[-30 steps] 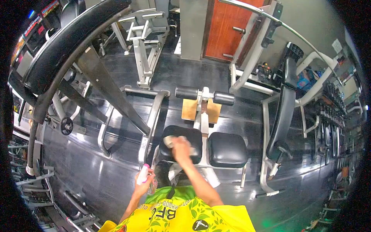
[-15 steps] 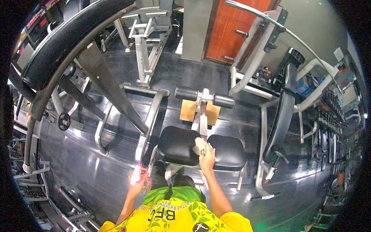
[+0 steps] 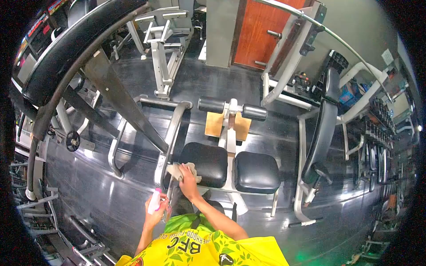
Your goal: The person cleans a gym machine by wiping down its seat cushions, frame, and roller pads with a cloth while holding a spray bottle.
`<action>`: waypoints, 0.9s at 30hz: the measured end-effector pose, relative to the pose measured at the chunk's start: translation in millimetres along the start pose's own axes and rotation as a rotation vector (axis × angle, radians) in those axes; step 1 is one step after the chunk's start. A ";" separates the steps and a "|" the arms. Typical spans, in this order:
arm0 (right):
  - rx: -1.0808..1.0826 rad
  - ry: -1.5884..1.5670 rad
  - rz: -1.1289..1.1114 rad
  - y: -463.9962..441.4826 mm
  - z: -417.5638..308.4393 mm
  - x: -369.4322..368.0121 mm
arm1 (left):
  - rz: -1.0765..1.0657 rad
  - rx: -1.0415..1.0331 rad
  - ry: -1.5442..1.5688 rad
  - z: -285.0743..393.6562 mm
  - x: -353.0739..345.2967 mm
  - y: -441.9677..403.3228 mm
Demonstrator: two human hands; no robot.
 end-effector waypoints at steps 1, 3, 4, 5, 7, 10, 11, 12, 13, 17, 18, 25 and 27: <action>-0.003 -0.001 0.004 -5.9 1.5 -0.4 | -0.016 -0.006 0.072 3.4 -2.6 -0.5; -0.327 -0.561 0.108 -27.2 21.0 -0.1 | -0.032 -0.018 0.139 6.0 -5.1 -2.4; -0.404 -0.648 0.141 -33.8 28.0 6.8 | -0.036 -0.026 0.164 4.8 -5.6 -2.7; -0.352 -0.526 0.266 -42.2 32.0 20.5 | -0.039 -0.034 0.190 4.3 -5.5 -2.7; -0.354 -0.520 0.372 -55.3 38.7 50.8 | -0.039 -0.043 0.136 5.1 -4.4 -0.6; -0.204 0.041 0.261 -73.6 39.0 84.8 | -0.036 -0.059 0.095 5.8 -3.0 5.6; -0.018 0.212 0.224 -77.9 47.3 79.0 | -0.042 -0.065 0.104 6.2 -1.9 8.3; -0.059 0.298 0.068 -76.2 80.5 52.0 | -0.032 -0.039 0.092 5.7 0.2 11.9; -0.107 0.341 -0.146 -75.0 98.1 30.0 | -0.022 -0.041 0.093 7.6 1.2 14.6; 0.162 0.286 -0.258 -61.0 14.8 -10.8 | 0.018 -0.025 0.093 5.8 5.3 20.2; 0.261 0.321 -0.310 -46.7 5.6 -33.8 | 0.024 -0.015 0.092 4.2 5.5 20.9; 0.691 0.503 -0.425 21.4 -12.5 -20.4 | 0.010 -0.087 0.110 11.7 -0.1 20.9; 0.864 0.525 -0.480 36.6 4.3 2.5 | -0.009 -0.063 0.073 10.3 0.6 20.5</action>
Point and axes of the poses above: each hand's wrist, its own y-axis away from the middle knuckle, its own x-axis out of the back of the hand, z = x × y, the point moved 6 cm from there along -y, towards the middle knuckle, and after that the axes turned 2 degrees about y, right-handed, at the moved point
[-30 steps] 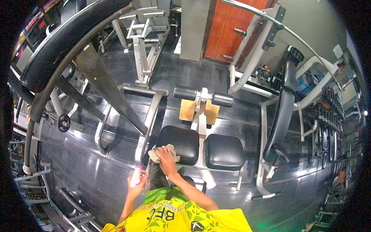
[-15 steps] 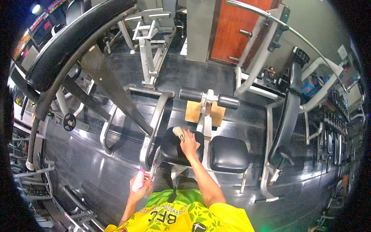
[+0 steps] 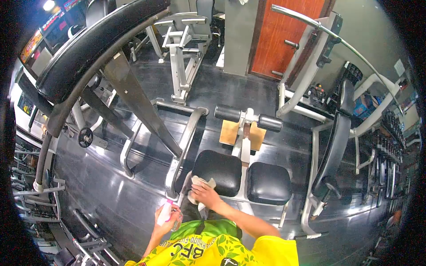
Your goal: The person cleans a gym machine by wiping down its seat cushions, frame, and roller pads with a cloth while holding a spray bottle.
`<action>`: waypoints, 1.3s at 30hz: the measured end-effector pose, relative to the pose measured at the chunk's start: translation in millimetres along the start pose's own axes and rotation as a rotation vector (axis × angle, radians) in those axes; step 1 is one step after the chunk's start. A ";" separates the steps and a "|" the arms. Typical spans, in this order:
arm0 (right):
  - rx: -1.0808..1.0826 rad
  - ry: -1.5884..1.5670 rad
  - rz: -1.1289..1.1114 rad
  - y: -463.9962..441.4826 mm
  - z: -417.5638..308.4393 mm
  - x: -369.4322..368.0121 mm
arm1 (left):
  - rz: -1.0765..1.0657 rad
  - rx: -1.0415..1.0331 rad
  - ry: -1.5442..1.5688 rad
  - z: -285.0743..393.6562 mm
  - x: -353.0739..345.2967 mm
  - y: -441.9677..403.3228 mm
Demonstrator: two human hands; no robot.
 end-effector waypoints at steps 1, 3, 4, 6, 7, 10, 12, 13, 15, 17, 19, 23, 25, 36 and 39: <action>0.053 -0.018 -0.025 11.9 4.6 23.8 | -0.018 0.025 -0.037 -2.1 -0.4 0.8; 0.093 -0.026 -0.157 49.8 19.3 24.2 | -0.017 0.015 -0.020 -6.1 -0.1 -1.3; 0.115 -0.032 -0.229 67.8 26.0 24.0 | -0.016 0.004 -0.002 -9.2 -1.6 -3.1; 0.115 -0.026 -0.226 100.0 36.0 37.8 | -0.042 0.021 0.003 -24.1 -1.1 -6.0; 0.126 -0.022 -0.210 111.5 39.1 44.3 | -0.054 0.031 -0.003 -30.0 -0.9 -6.5; 0.026 -0.038 -0.264 127.7 45.3 70.3 | -0.065 -0.009 -0.025 -19.3 -5.0 -9.4; -0.118 -0.210 -0.256 133.9 62.6 80.7 | -0.064 0.000 -0.013 -21.3 -5.3 -9.3; -0.254 -0.299 -0.242 144.1 75.1 82.9 | -0.058 0.005 -0.002 -22.2 -4.8 -8.9; -0.556 -0.397 -0.117 137.7 102.8 101.2 | -0.061 0.042 0.014 -24.7 -3.9 -7.2; -0.758 -0.430 0.202 127.6 126.1 115.0 | -0.060 0.077 0.026 -26.0 -3.3 -5.7; -0.798 -0.372 0.413 100.8 135.0 117.7 | -0.055 0.053 0.005 -22.8 -2.3 -4.1; -0.505 -0.386 0.382 -5.7 88.2 116.7 | -0.077 0.025 -0.002 -7.5 -7.6 -4.1; -0.251 -0.137 0.306 -42.3 41.1 80.0 | -0.059 0.025 0.018 -4.4 -8.2 -3.8; 0.272 0.229 -0.174 65.1 17.3 5.1 | -0.085 0.045 0.073 -9.5 -18.1 -13.7; 0.314 0.118 -0.385 108.5 39.2 11.6 | -0.127 0.032 0.049 -10.4 -21.0 -17.7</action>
Point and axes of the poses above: each hand's wrist, its own y-axis away from the middle knuckle, its own x-axis out of the back of the hand, z = x × y, the point moved 6 cm from there along -y, towards the middle knuckle, and after that the axes turned 2 degrees about y, right-handed, at the moved point
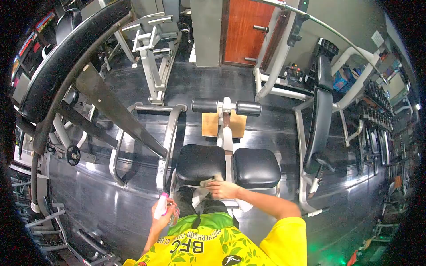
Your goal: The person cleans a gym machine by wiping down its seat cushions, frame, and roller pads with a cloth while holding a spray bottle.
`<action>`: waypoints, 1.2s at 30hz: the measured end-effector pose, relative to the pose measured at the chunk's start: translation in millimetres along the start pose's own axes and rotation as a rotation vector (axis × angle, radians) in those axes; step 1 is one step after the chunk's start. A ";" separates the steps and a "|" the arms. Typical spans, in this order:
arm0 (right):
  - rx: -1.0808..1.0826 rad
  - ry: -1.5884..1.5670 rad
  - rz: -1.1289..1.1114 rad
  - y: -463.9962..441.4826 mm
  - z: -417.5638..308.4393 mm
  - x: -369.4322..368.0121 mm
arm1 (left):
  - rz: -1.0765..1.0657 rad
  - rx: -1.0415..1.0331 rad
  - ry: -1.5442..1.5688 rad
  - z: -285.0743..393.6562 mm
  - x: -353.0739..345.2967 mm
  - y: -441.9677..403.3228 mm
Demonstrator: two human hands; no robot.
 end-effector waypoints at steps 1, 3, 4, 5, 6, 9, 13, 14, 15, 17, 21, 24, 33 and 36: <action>0.032 0.005 0.044 13.3 1.4 4.1 | -0.014 -0.019 -0.006 1.1 -1.9 -2.5; 0.062 0.008 0.089 29.7 5.3 14.2 | -0.027 -0.022 -0.025 2.5 -2.5 -5.3; 0.056 -0.033 0.100 33.4 8.6 17.9 | -0.032 -0.028 -0.046 4.1 -1.7 -6.9; 0.052 -0.075 0.113 36.3 12.4 22.5 | -0.031 -0.027 -0.050 6.8 -0.8 -8.5; 0.041 -0.108 0.074 41.4 17.0 24.3 | -0.030 -0.025 -0.048 10.2 -0.1 -9.2; -0.103 -0.286 0.110 73.4 47.9 42.6 | -0.012 -0.015 -0.061 10.5 6.7 -9.2; -0.910 -0.626 -0.066 109.8 142.0 68.6 | -0.010 0.028 -0.072 4.6 10.6 -11.9; -1.053 -0.638 0.078 118.4 165.4 63.1 | -0.015 0.028 -0.075 5.3 10.4 -13.5; -1.191 -0.646 0.227 125.7 185.6 47.8 | -0.016 0.033 -0.078 5.3 9.8 -14.2; -1.393 -0.672 0.597 124.1 213.7 14.6 | -0.009 0.037 -0.086 7.8 9.3 -16.6; -1.828 -1.338 0.757 83.4 204.7 -69.3 | 0.005 0.020 -0.059 13.5 9.9 -17.4; -1.824 -1.334 0.665 54.9 188.1 -156.3 | 0.026 0.035 -0.092 9.4 16.1 -15.9; -1.894 -0.882 0.650 56.2 118.4 -58.5 | 0.026 0.066 -0.065 -2.5 15.3 -13.5; -1.849 -0.871 0.635 56.5 76.8 -28.4 | -0.012 0.051 -0.068 -2.2 10.3 -18.3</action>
Point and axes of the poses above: each hand's wrist, its own y-axis away from the middle knuckle, its own x-axis out of the back of the hand, z = x × y, the point moved 6 cm from there along -y, towards the middle knuckle, and after that the axes turned 2 degrees about y, right-handed, at the moved point
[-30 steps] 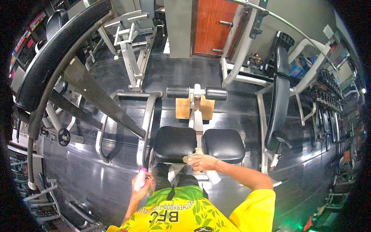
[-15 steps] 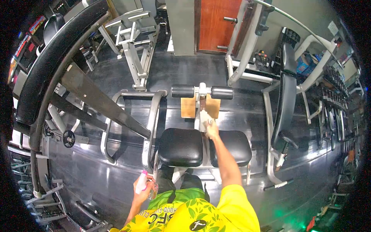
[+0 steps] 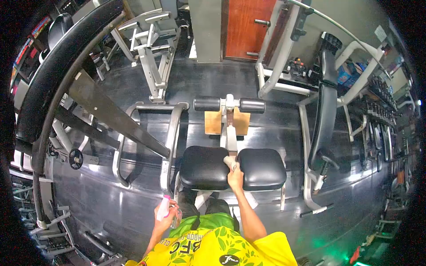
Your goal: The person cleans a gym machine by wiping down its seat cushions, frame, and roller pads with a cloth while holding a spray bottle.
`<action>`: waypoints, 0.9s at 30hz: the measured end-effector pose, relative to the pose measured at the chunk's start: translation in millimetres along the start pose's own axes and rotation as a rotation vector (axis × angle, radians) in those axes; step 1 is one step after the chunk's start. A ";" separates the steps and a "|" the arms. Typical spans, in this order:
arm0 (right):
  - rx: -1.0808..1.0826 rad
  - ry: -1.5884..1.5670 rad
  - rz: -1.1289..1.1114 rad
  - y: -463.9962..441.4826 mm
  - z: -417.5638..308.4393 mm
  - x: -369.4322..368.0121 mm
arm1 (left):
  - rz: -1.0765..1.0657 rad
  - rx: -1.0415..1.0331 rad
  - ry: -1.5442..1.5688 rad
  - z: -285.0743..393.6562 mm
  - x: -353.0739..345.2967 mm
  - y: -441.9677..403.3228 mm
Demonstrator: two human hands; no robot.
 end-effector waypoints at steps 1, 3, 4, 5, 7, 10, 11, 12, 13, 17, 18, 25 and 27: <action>-0.026 0.030 -0.017 14.5 -0.5 6.5 | -0.013 -0.002 -0.010 2.2 -2.8 -2.1; -0.051 0.024 0.019 40.5 5.0 12.9 | -0.044 -0.011 -0.017 4.3 -8.0 -7.8; -0.067 0.018 0.005 52.0 6.4 14.6 | -0.064 -0.004 -0.005 4.0 -10.6 -11.1; -0.082 0.012 -0.010 63.7 1.7 19.9 | -0.081 0.004 0.007 3.6 -13.3 -14.0; -0.059 -0.038 -0.062 80.1 -7.3 31.6 | -0.100 -0.005 0.004 4.6 -17.7 -19.0; 0.024 -0.253 -0.198 74.1 27.0 23.8 | -0.116 -0.025 0.007 10.2 -22.2 -24.6; 0.019 -0.474 -0.268 70.8 34.6 19.7 | -0.122 -0.034 0.015 12.0 -22.5 -24.7; -0.016 -0.543 -0.260 66.1 21.8 30.8 | -0.117 -0.030 0.011 11.9 -21.4 -24.9; -0.023 -0.429 -0.211 57.2 9.3 45.3 | -0.114 -0.028 0.024 11.5 -20.0 -24.5; 0.069 -0.294 0.105 -7.9 -53.6 75.8 | -0.089 -0.006 0.056 9.6 -13.1 -24.6; -0.005 -0.189 0.096 -32.2 -47.1 64.4 | -0.089 0.002 0.044 9.8 -10.6 -25.2; 0.178 0.185 -0.455 -160.7 10.6 -97.6 | -0.114 0.043 -0.088 7.1 3.6 -33.7; -0.001 0.096 -0.612 -211.5 87.0 -171.6 | -0.089 0.023 -0.040 6.8 9.6 -37.0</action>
Point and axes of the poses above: each hand's wrist, its own y-axis away from the middle knuckle, its own x-axis out of the back of the hand, z = x × y, the point moved 6 cm from there along -y, towards the middle knuckle, and after that the axes turned 2 degrees about y, right-handed, at the moved point
